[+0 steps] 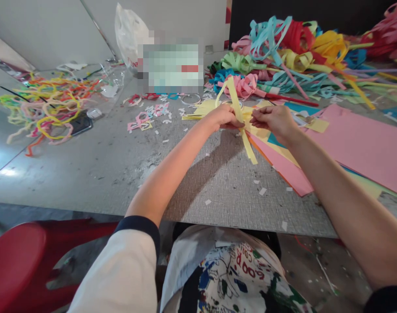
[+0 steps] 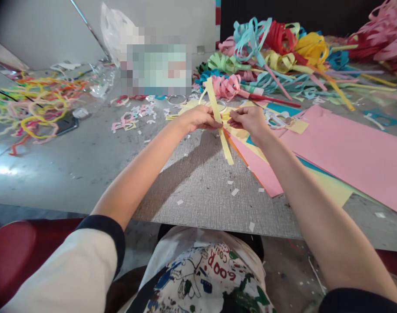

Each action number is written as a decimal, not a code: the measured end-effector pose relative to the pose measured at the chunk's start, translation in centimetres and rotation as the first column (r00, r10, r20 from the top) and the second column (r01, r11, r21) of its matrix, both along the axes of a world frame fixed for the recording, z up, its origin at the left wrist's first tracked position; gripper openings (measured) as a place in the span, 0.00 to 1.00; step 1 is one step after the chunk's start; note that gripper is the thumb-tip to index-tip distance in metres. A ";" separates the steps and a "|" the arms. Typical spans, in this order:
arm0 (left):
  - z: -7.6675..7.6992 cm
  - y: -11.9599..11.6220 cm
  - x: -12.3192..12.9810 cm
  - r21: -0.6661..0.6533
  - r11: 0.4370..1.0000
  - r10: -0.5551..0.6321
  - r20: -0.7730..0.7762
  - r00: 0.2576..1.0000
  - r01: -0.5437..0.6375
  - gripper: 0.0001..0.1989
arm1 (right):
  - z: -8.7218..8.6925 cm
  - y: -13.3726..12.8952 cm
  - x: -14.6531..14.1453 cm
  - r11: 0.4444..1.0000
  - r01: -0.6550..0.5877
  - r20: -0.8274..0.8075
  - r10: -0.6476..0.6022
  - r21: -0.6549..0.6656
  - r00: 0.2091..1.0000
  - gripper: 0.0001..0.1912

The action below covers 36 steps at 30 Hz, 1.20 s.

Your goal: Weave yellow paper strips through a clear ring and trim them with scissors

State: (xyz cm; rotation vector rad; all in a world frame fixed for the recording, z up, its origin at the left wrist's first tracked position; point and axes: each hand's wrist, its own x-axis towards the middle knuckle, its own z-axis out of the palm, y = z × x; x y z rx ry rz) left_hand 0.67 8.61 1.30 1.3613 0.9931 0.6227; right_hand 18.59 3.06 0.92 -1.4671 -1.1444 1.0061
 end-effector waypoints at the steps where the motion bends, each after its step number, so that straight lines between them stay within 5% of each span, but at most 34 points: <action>1: -0.1 0.1 0.0 -0.001 1.000 -0.002 -0.004 1.000 0.002 0.17 | -0.2 0.1 0.1 1.000 -0.001 -0.011 0.001 -0.002 1.000 0.19; 10: 0.3 -0.2 0.0 -0.004 1.000 0.003 -0.004 1.000 -0.003 0.15 | -1.5 0.5 0.0 0.997 -0.038 -0.050 0.035 -0.062 0.998 0.11; 18: 0.2 -0.5 0.2 0.023 1.000 0.022 -0.060 0.998 -0.021 0.22 | -2.1 0.5 -0.4 0.993 -0.120 -0.023 0.119 -0.013 0.993 0.15; 36: 0.7 -0.8 0.2 -0.019 0.993 0.114 0.070 0.991 -0.113 0.06 | -1.7 0.1 0.1 0.984 -0.175 0.001 0.175 -0.021 0.985 0.12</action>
